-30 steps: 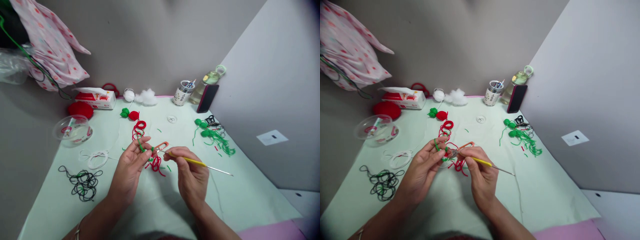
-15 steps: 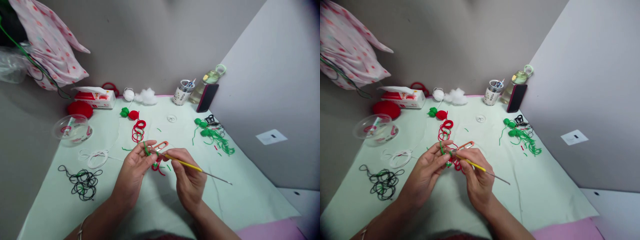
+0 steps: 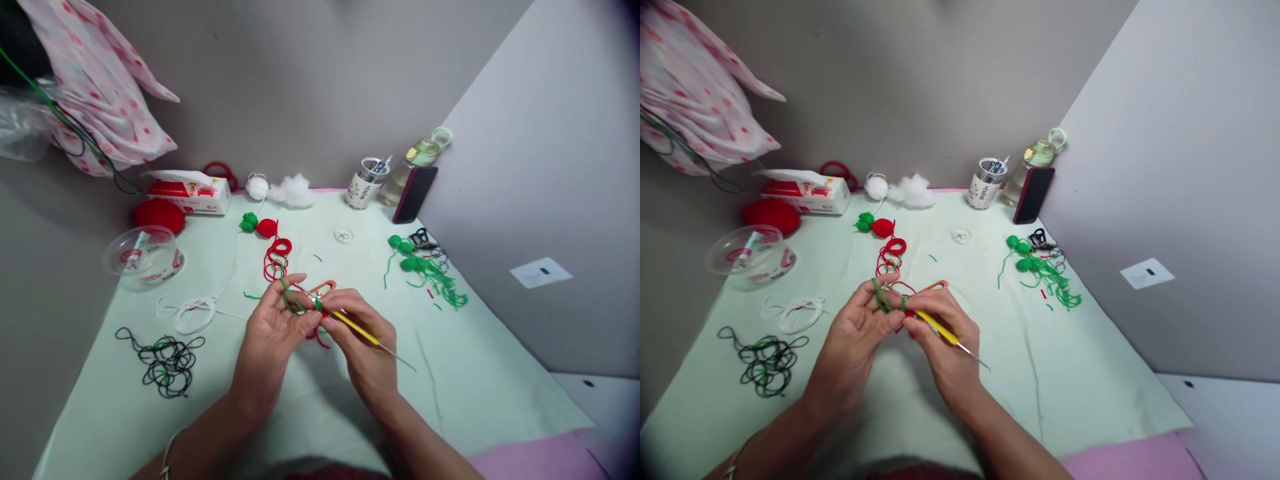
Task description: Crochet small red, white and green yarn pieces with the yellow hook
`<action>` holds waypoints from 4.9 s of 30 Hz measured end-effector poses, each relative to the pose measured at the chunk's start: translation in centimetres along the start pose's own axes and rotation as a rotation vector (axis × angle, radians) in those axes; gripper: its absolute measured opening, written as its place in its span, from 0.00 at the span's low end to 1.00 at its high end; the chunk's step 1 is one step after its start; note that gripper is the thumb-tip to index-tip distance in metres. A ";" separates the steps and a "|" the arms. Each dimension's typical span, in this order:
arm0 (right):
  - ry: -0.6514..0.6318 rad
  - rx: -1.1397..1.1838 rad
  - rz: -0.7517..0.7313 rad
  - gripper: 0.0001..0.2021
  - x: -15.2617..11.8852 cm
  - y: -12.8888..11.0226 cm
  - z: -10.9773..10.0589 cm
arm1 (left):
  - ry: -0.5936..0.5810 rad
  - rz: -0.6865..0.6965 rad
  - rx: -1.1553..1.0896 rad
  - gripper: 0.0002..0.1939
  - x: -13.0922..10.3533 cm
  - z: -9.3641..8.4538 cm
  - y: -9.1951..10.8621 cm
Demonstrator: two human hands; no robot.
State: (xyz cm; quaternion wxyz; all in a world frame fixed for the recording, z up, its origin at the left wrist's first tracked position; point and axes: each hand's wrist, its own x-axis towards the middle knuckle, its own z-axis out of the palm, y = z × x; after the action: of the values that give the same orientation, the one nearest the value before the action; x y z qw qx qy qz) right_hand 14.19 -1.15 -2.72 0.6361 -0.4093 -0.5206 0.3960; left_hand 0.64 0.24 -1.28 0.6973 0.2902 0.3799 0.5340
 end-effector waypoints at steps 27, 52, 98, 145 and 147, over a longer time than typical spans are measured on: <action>-0.024 0.057 0.086 0.07 0.5 0.9 -1.4 | -0.204 -0.226 0.023 0.12 1.3 -1.0 0.8; -0.034 0.434 0.333 0.08 1.3 0.6 -0.8 | -0.279 -0.099 0.346 0.07 2.4 -3.0 2.7; -0.164 -0.266 -0.078 0.11 0.6 -0.6 -0.7 | -0.341 -0.123 0.241 0.08 2.5 -2.9 1.3; -0.131 0.637 0.589 0.16 1.7 -0.4 -1.0 | -0.303 -0.232 0.046 0.19 1.9 -3.1 4.6; -0.144 0.646 0.580 0.16 1.6 -0.4 -1.1 | -0.309 -0.173 0.202 0.19 2.0 -3.3 4.7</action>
State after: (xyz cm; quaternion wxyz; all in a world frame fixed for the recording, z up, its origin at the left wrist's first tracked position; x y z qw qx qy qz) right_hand 15.49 0.06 -1.92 0.5560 -0.2899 -0.2765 0.7282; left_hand -4.33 3.34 0.25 0.7579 0.4033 0.3435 0.3807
